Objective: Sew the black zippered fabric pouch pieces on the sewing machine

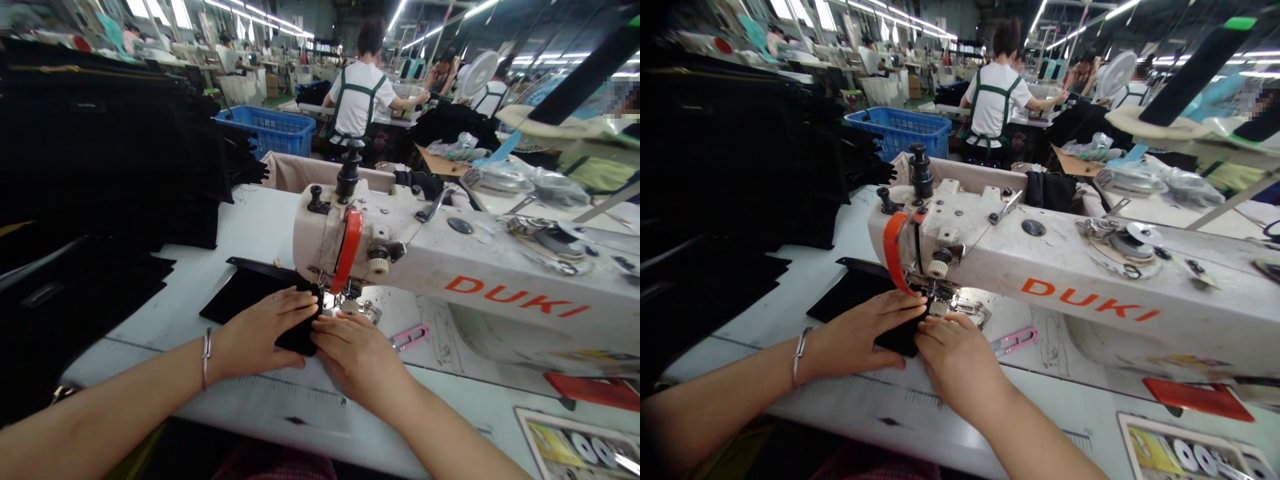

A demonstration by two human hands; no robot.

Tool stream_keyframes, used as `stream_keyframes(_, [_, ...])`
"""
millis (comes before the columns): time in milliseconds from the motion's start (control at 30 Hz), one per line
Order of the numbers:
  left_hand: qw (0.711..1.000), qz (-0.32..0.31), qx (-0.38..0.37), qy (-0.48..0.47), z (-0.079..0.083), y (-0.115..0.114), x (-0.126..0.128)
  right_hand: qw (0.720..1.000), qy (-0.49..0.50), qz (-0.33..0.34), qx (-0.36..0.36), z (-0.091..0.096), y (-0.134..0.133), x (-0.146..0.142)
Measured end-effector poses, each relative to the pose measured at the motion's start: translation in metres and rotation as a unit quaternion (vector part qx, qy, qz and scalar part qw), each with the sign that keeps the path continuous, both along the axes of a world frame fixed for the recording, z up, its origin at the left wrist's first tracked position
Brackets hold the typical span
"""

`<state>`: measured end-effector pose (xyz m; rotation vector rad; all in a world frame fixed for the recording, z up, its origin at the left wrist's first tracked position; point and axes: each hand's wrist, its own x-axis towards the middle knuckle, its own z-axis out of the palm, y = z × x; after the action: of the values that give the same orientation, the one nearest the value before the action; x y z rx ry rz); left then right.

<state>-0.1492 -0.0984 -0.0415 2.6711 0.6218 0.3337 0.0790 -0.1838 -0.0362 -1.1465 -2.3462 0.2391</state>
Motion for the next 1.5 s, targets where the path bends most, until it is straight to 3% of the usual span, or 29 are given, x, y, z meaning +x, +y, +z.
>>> stream_keyframes(100, [1.000, -0.001, 0.004, -0.013, 0.002, -0.011, -0.002, 0.996, -0.045, 0.003, -0.081, 0.024, -0.007, 0.025])
stream_keyframes(167, [1.000, 0.009, 0.007, -0.012, 0.002, -0.016, -0.001, 0.993, -0.068, -0.017, -0.097, 0.032, -0.006, 0.039])
stream_keyframes(233, [0.999, 0.017, 0.027, -0.008, 0.001, -0.019, 0.002, 0.992, -0.081, -0.048, -0.085, 0.027, 0.001, 0.045])
stream_keyframes(333, [0.998, 0.013, 0.066, -0.017, 0.001, -0.018, 0.006, 0.990, -0.063, -0.119, -0.029, 0.007, 0.019, 0.039])
stream_keyframes(400, [0.996, 0.044, 0.058, -0.049, 0.003, -0.015, 0.007, 0.986, -0.044, -0.159, 0.012, -0.005, 0.027, 0.031])
stream_keyframes(467, [0.991, 0.091, 0.039, -0.092, 0.007, -0.012, 0.007, 0.988, -0.039, -0.143, 0.036, -0.011, 0.027, 0.025])
stream_keyframes(567, [0.986, 0.113, 0.030, -0.122, 0.012, -0.012, 0.007, 0.998, -0.041, -0.046, 0.033, -0.010, 0.014, 0.017])
stream_keyframes(667, [0.991, 0.067, 0.061, -0.102, 0.011, -0.015, 0.009, 0.998, -0.028, 0.038, 0.034, -0.008, 0.002, 0.011])
stream_keyframes(767, [0.992, -0.017, 0.110, -0.055, 0.003, -0.019, 0.011, 0.996, -0.019, 0.079, 0.035, -0.009, -0.001, 0.006])
stream_keyframes(833, [0.991, -0.046, 0.123, -0.030, -0.003, -0.020, 0.011, 0.997, -0.019, 0.077, 0.023, -0.009, -0.001, 0.005])
stream_keyframes(1000, [0.987, -0.050, 0.150, 0.000, -0.012, -0.018, 0.010, 0.998, -0.018, 0.065, -0.009, -0.007, -0.004, 0.004])
stream_keyframes(1233, [0.975, -0.074, 0.206, 0.019, -0.016, -0.002, 0.015, 1.000, -0.005, 0.029, 0.004, -0.009, 0.000, 0.001])
stream_keyframes(1500, [0.972, -0.129, 0.168, -0.102, -0.008, 0.002, 0.010, 0.999, -0.003, 0.032, 0.011, -0.005, 0.000, 0.007])
